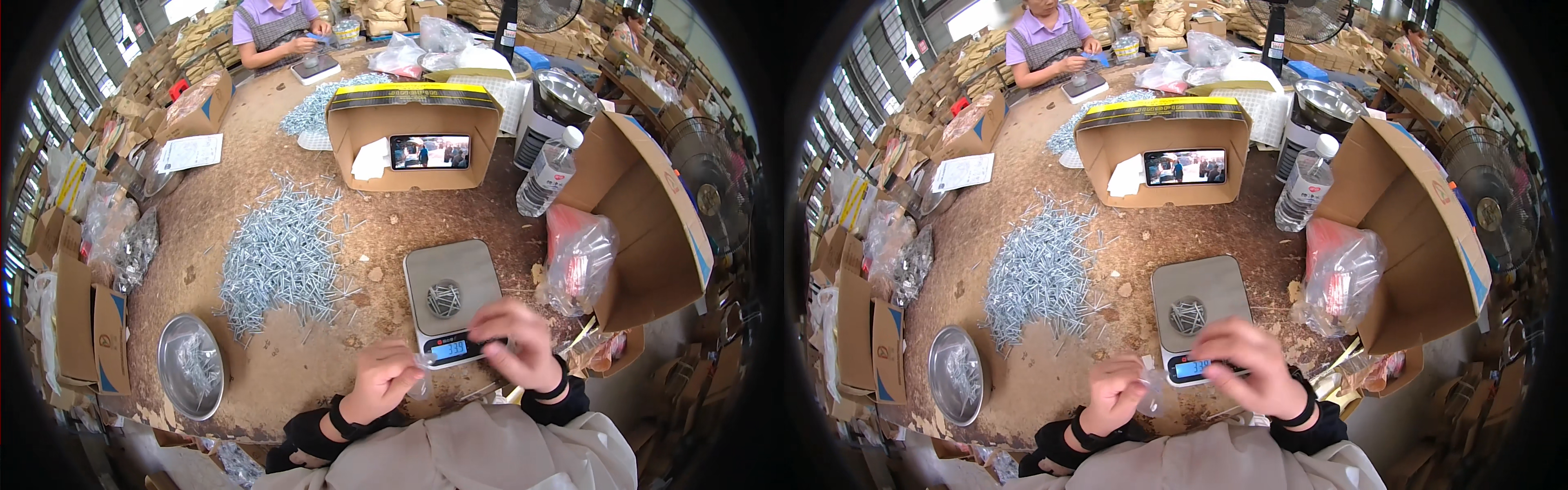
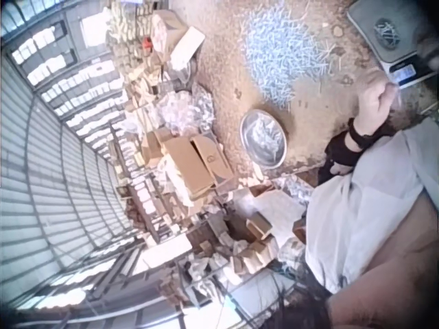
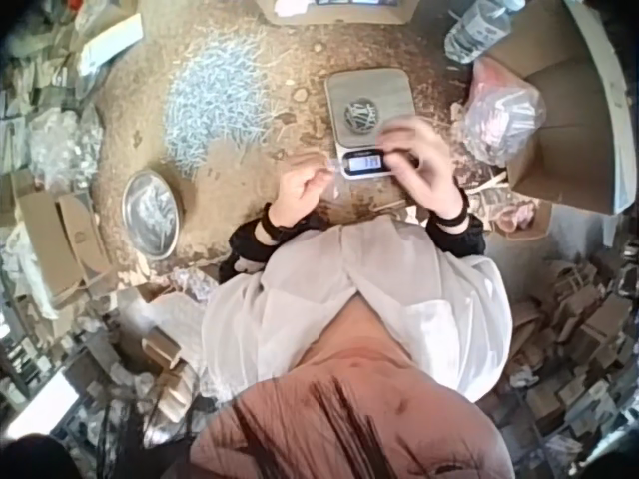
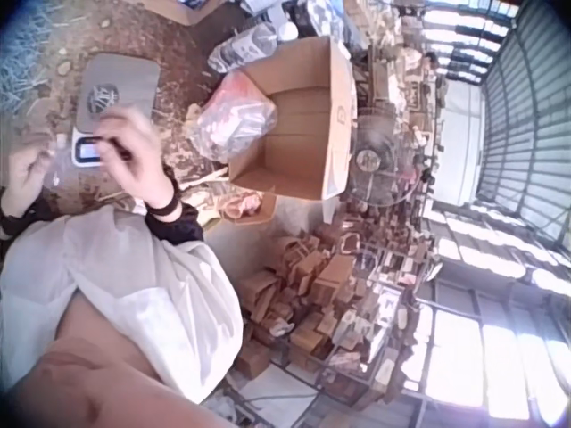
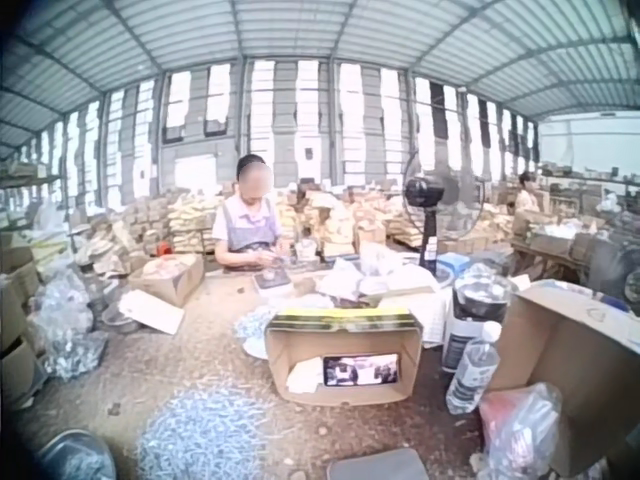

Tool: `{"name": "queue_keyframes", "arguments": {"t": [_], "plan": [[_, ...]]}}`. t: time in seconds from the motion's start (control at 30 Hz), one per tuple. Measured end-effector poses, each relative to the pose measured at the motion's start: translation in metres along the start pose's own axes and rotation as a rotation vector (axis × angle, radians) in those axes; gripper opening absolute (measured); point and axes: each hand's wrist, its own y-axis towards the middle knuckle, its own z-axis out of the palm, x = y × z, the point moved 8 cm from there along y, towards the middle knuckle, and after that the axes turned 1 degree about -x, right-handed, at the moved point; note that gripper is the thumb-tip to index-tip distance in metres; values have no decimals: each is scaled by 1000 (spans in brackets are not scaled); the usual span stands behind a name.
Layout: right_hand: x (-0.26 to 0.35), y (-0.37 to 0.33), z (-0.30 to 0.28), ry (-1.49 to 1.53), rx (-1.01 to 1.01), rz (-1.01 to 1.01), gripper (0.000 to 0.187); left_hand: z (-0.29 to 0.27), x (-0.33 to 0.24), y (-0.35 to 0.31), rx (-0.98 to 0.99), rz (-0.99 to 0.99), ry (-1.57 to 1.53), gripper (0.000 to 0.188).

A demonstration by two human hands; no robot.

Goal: The person weighs small metal nails on a digital scale, then places them into small plastic bags. The person repeatedly scoops nails from a large pile on the table, measures them, and seals them in bags. A smartphone playing a video is visible on the table.

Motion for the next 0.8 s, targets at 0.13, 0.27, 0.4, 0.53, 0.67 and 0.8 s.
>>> {"name": "queue_keyframes", "arguments": {"t": [0.13, 0.27, 0.4, 0.53, 0.67, 0.8], "plan": [[10, 0, 45, -65, 189, -86, 18, 13, 11, -8, 116, -38, -157, 34], [11, 0, 49, -120, 118, -76, 20, 11, 19, -13, 28, -195, -355, 40], [21, 2, 51, -166, 100, -140, 22, 12, 11, -8, -12, -224, -316, 42], [22, 0, 47, -103, 114, -40, 21, 11, 17, -13, 78, -188, -143, 38], [15, -2, 53, -160, 142, -29, 18, 11, 14, -10, 44, -170, -228, 29], [21, 2, 50, -207, 150, -56, 15, 20, 28, -16, 19, -404, -529, 21]]}}
